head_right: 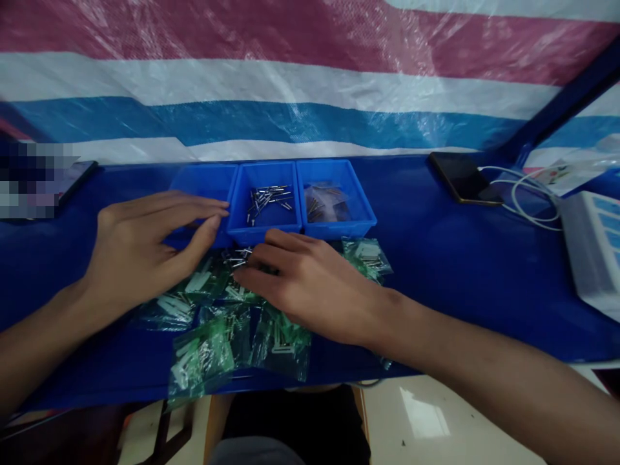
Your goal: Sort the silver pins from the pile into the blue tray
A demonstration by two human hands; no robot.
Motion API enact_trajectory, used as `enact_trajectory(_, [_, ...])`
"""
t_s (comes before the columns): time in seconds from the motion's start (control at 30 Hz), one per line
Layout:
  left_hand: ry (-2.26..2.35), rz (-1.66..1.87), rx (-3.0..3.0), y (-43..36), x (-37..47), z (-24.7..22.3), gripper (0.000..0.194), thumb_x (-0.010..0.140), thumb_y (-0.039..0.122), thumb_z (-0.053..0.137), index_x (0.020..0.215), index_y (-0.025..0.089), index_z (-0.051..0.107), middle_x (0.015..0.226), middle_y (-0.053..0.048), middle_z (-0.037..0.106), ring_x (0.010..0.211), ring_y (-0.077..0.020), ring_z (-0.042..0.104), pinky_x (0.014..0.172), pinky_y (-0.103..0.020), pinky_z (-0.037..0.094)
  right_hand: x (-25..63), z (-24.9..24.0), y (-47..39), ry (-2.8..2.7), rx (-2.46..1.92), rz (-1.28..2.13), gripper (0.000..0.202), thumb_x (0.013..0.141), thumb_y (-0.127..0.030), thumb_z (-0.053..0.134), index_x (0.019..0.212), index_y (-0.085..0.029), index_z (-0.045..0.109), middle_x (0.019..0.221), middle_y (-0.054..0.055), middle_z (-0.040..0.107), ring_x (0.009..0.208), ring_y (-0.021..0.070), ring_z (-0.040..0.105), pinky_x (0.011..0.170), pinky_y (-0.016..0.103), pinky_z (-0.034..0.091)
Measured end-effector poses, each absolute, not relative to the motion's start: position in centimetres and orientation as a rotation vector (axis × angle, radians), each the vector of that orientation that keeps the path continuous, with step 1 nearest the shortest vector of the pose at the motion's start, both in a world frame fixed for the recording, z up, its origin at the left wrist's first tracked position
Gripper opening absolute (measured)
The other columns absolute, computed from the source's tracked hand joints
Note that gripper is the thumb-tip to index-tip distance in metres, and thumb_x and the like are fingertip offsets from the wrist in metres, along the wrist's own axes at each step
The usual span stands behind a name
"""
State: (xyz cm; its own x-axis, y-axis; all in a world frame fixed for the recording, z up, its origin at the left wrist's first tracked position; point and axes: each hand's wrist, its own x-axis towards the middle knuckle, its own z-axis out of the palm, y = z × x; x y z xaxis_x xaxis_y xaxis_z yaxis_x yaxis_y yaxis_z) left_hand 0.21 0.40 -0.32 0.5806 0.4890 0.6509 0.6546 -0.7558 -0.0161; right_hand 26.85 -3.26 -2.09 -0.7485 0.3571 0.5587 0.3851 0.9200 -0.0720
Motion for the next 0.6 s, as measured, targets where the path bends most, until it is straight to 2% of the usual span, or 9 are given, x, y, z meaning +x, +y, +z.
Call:
enact_trajectory(0.13, [-0.953, -0.928, -2.559, 0.4, 0.2, -0.3, 0.022, 0.116, 0.024, 0.059, 0.113, 0.029, 0.081, 0.118, 0.000, 0.089, 0.104, -0.0243, 0.088, 0.089, -0.042, 0.074, 26.6, -2.7, -3.2, -2.507, -0.558, -0.107, 0.024, 0.112, -0.003, 0.061, 0.118, -0.009, 0.084, 0.103, 0.013, 0.083, 0.094, 0.0264, 0.077, 0.079, 0.040, 0.069])
enact_trajectory(0.23, [-0.939, -0.949, -2.559, 0.4, 0.1, -0.3, 0.022, 0.115, 0.023, 0.060, 0.112, 0.027, 0.081, 0.117, -0.001, 0.089, 0.102, -0.0247, 0.088, 0.087, -0.041, 0.073, 26.9, -2.2, -3.3, -2.445, -0.537, -0.037, 0.025, 0.110, 0.000, 0.061, 0.118, -0.007, 0.083, 0.104, 0.015, 0.082, 0.094, 0.0257, 0.077, 0.075, 0.038, 0.067])
enact_trajectory(0.33, [-0.933, -0.952, -2.566, 0.5, 0.1, -0.3, 0.023, 0.115, 0.023, 0.060, 0.111, 0.027, 0.082, 0.116, -0.001, 0.089, 0.101, -0.0254, 0.088, 0.085, -0.041, 0.073, 27.2, -1.2, -3.4, -2.284, -0.579, 0.313, 0.027, 0.111, -0.001, 0.062, 0.125, -0.012, 0.082, 0.112, 0.012, 0.081, 0.095, 0.0202, 0.078, 0.077, 0.034, 0.067])
enact_trajectory(0.4, [-0.920, -0.947, -2.566, 0.5, 0.1, -0.3, 0.022, 0.114, 0.023, 0.061, 0.110, 0.026, 0.082, 0.115, -0.001, 0.090, 0.100, -0.0255, 0.088, 0.084, -0.041, 0.073, 27.3, -0.6, -3.5, -2.106, -0.610, 0.650, 0.023, 0.112, -0.007, 0.066, 0.122, -0.019, 0.083, 0.111, 0.008, 0.080, 0.091, 0.0157, 0.078, 0.075, 0.029, 0.067])
enact_trajectory(0.5, [-0.911, -0.956, -2.566, 0.5, 0.1, -0.2, 0.021, 0.113, 0.022, 0.062, 0.109, 0.025, 0.082, 0.114, -0.002, 0.090, 0.098, -0.0252, 0.088, 0.083, -0.040, 0.073, 27.4, -0.1, -3.4, -1.857, -0.637, 1.050, 0.013, 0.111, -0.015, 0.073, 0.113, -0.022, 0.084, 0.100, 0.002, 0.080, 0.080, 0.0122, 0.078, 0.067, 0.024, 0.067])
enact_trajectory(0.6, [-0.950, -0.957, -2.585, 0.5, 0.1, -0.1, 0.022, 0.112, 0.022, 0.062, 0.108, 0.026, 0.084, 0.116, 0.000, 0.090, 0.100, -0.0256, 0.088, 0.084, -0.041, 0.073, 27.3, 0.0, -3.4, -1.748, -0.718, 1.235, 0.008, 0.109, -0.024, 0.079, 0.104, -0.020, 0.084, 0.083, -0.001, 0.079, 0.068, 0.0109, 0.076, 0.061, 0.021, 0.066])
